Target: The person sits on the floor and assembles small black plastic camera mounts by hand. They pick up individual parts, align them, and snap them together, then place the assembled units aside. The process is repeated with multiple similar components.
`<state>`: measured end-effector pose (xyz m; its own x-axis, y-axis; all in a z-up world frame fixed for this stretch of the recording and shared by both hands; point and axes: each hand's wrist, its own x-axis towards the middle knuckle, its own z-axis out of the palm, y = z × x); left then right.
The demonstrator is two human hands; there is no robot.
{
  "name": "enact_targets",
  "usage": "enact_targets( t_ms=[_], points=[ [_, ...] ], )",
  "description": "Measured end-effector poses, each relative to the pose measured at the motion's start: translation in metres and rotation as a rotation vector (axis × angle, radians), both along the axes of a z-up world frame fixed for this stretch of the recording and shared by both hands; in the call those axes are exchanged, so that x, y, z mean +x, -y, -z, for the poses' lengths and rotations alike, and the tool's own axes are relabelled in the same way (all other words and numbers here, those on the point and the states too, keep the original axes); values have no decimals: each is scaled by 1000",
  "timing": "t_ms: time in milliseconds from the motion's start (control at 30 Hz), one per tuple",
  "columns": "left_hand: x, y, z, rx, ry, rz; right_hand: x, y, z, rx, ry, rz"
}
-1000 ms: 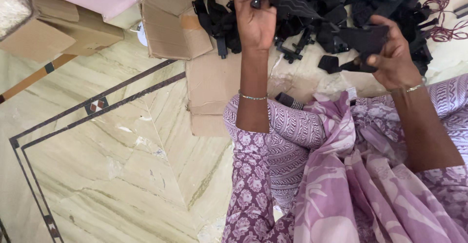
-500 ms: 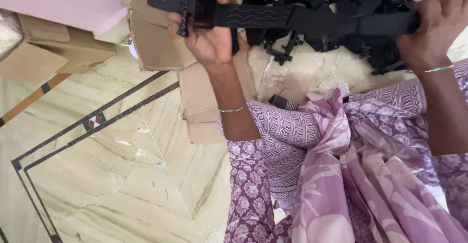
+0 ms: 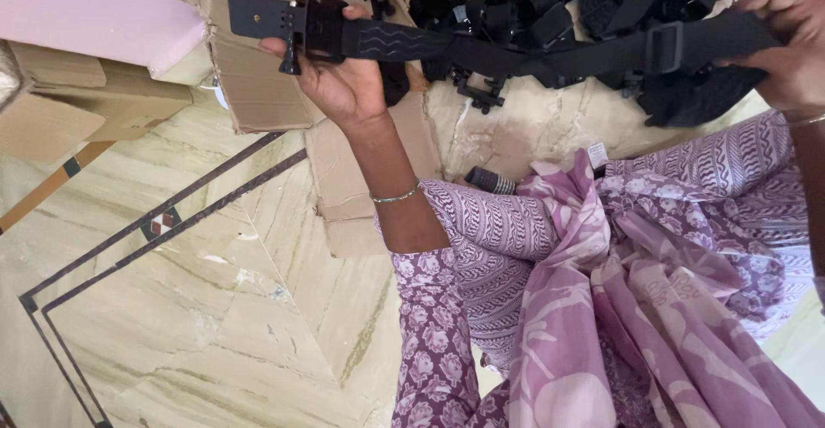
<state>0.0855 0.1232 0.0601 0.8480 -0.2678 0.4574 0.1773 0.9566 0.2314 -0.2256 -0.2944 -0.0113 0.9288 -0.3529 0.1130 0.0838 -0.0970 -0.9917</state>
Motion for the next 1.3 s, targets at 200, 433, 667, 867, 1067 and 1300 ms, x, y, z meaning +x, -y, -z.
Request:
enact_targets(
  t_ms=[200, 433, 667, 867, 1067, 1300],
  points=[
    [-15, 27, 6, -38, -11, 166, 3, 9, 30, -437, -324, 4],
    [-91, 121, 26, -49, -45, 589, 52, -52, 27, -1285, -521, -208],
    [-116, 134, 35, 63, 23, 638, 104, -137, 64, -489, -141, -396],
    [-96, 135, 73, 585, -159, 349, 94, -148, 57, 110, -365, -485],
    [-86, 144, 86, 1519, 261, 192, 75, -126, 11, 130, -161, -247],
    [-113, 142, 51, 1683, 534, -38, 76, -119, 9, 462, -70, 140]
  ],
)
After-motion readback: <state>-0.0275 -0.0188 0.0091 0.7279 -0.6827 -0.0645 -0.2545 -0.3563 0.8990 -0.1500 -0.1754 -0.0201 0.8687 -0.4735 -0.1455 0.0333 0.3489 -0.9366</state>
